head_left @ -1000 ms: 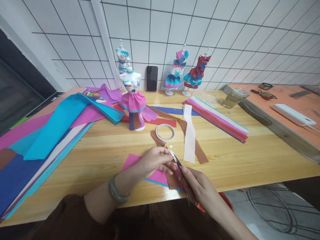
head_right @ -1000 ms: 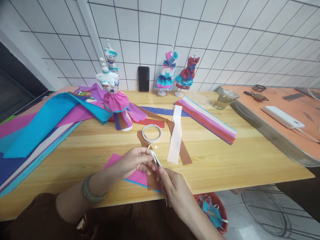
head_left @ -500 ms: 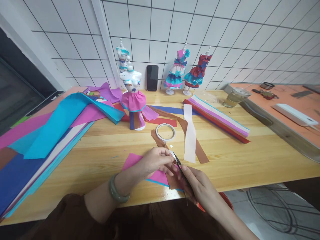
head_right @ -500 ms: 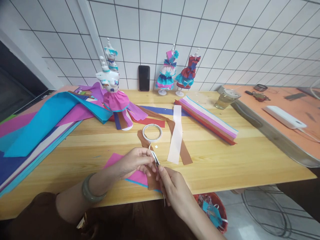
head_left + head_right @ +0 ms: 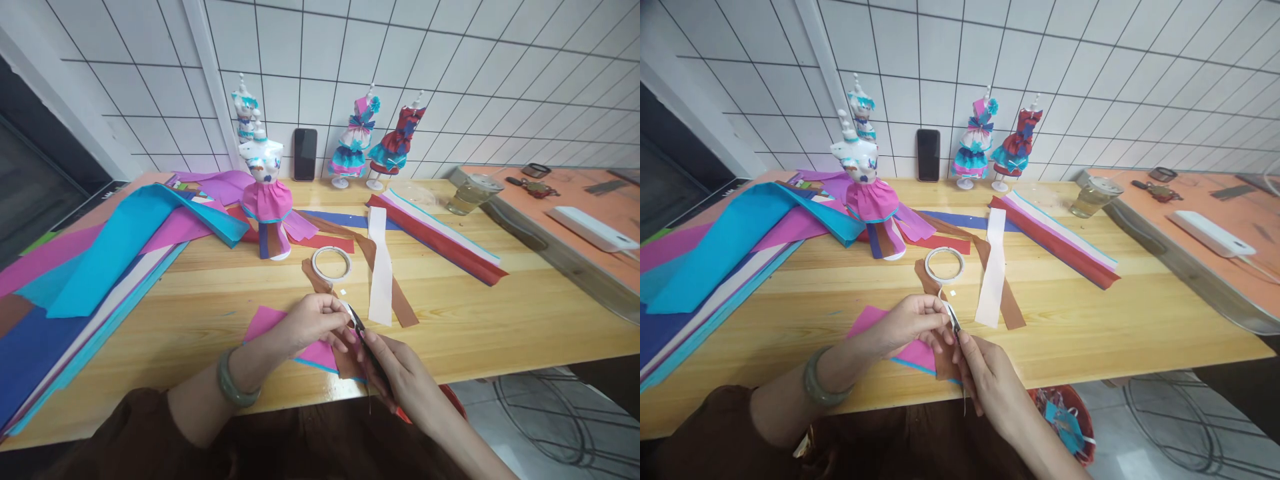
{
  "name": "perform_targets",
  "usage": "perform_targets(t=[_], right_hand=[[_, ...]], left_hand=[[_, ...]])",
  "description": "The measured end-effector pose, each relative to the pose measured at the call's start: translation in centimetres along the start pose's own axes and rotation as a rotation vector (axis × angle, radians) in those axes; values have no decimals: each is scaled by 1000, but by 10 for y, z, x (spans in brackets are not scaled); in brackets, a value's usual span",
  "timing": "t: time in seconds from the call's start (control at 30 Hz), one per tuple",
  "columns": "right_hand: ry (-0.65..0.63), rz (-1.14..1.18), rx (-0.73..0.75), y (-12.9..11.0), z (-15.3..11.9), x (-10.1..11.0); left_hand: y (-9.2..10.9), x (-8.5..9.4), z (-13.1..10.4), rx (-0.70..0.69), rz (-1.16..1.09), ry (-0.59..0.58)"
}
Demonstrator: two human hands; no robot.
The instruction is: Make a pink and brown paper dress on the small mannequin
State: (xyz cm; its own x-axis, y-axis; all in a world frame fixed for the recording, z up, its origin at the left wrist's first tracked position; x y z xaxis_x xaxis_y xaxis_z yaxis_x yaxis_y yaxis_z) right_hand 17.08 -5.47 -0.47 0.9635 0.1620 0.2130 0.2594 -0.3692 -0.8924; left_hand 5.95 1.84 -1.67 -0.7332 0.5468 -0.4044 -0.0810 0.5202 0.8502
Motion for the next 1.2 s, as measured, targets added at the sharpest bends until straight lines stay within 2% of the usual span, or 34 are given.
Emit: perform_targets(t=[0.67,1.0,1.2], right_hand=[[-26,33,9,-2,-1,0],[-56,3,-54,-5,-8,5],[-184,-20,-109,-14,-17,6]], left_hand=[[-3,2,1,13,-20,-12],[-3,1,-1,18,-17,-30],[-3,3,1,16,2,-13]])
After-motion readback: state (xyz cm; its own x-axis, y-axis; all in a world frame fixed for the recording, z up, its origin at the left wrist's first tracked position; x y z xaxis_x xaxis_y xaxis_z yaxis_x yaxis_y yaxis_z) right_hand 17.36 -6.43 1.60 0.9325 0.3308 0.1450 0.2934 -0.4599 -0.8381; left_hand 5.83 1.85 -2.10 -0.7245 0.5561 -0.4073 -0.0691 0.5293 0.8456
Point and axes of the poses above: each hand's wrist, its own z-axis towards the middle knuckle, its own x-axis out of the back of the hand, y = z × x, the point moved 5 cm from there along z, towards the middle knuckle
